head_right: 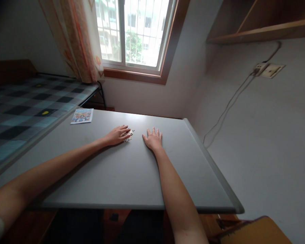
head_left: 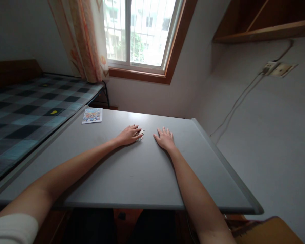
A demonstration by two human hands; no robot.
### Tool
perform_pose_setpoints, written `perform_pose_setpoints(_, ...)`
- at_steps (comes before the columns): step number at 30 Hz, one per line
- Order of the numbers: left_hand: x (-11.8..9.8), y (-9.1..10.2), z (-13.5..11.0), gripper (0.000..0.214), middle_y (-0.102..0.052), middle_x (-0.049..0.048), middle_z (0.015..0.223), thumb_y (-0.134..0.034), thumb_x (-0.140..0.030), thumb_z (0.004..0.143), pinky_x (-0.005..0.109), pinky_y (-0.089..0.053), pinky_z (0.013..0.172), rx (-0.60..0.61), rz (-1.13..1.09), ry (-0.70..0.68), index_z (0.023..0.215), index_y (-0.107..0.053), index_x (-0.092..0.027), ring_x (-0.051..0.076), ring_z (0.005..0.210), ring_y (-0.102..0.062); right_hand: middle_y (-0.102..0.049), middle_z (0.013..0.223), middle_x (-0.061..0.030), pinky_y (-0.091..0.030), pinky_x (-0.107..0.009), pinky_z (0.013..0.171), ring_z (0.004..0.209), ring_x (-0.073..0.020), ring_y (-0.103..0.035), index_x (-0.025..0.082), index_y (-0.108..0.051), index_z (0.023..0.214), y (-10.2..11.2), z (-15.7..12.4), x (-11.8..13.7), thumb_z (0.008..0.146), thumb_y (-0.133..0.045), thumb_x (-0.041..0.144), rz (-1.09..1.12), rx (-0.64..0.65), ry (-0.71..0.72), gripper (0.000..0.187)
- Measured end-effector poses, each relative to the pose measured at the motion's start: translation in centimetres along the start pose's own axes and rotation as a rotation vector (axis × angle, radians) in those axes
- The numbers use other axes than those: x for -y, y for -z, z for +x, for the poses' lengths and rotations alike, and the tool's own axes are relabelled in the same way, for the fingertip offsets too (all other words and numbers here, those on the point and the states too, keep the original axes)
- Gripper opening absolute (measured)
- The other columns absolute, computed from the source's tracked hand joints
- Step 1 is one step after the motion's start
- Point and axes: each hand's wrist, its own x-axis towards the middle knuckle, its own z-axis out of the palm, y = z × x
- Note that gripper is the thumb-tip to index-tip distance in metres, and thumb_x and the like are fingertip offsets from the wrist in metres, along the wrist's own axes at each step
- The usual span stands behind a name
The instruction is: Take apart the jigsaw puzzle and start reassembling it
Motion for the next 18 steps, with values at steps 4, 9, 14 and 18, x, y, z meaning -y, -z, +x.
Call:
perform_pose_setpoints(4,0.7,1.2,-0.1,0.060,-0.044,0.0118,0.146,-0.031,-0.055,0.094,0.040,-0.032,0.111,-0.018,-0.001,0.010,0.138,-0.048,-0.018,0.026,0.137,-0.038,-0.019,0.158,-0.0124,-0.013,-0.050,0.115,0.145,-0.0313,-0.015,0.024,-0.030,0.148,0.2,-0.2,0.1,0.094,-0.029,0.056,0.000,0.002,0.001,0.063)
perform_pose_setpoints(9,6.7,4.8,-2.2,0.067,-0.040,0.0159,0.147,-0.047,-0.051,0.086,0.043,-0.027,0.111,-0.178,0.245,0.346,0.142,-0.040,-0.014,0.030,0.136,-0.036,-0.019,0.158,-0.0128,-0.013,-0.050,0.115,0.145,-0.0325,-0.015,0.023,-0.031,0.148,0.3,-0.3,0.1,0.094,-0.029,0.056,0.017,-0.001,0.003,0.063)
perform_pose_setpoints(14,13.6,8.3,-4.9,0.078,-0.029,0.0147,0.154,-0.050,-0.061,0.080,0.057,-0.023,0.108,-0.107,0.354,0.581,0.146,-0.035,-0.022,0.040,0.137,-0.031,-0.019,0.158,-0.0124,-0.013,-0.050,0.115,0.145,-0.0322,-0.014,0.024,-0.031,0.148,0.1,-0.2,0.0,0.094,-0.030,0.056,0.014,-0.004,0.001,0.063)
perform_pose_setpoints(18,16.1,9.7,-6.1,0.077,-0.047,0.0171,0.143,-0.047,-0.060,0.081,0.049,-0.038,0.098,-0.020,0.329,0.615,0.145,-0.037,-0.018,0.039,0.123,-0.049,-0.020,0.158,-0.0122,-0.013,-0.050,0.115,0.145,-0.0323,-0.015,0.024,-0.032,0.148,0.2,-0.2,0.0,0.094,-0.030,0.056,0.017,-0.007,0.001,0.063)
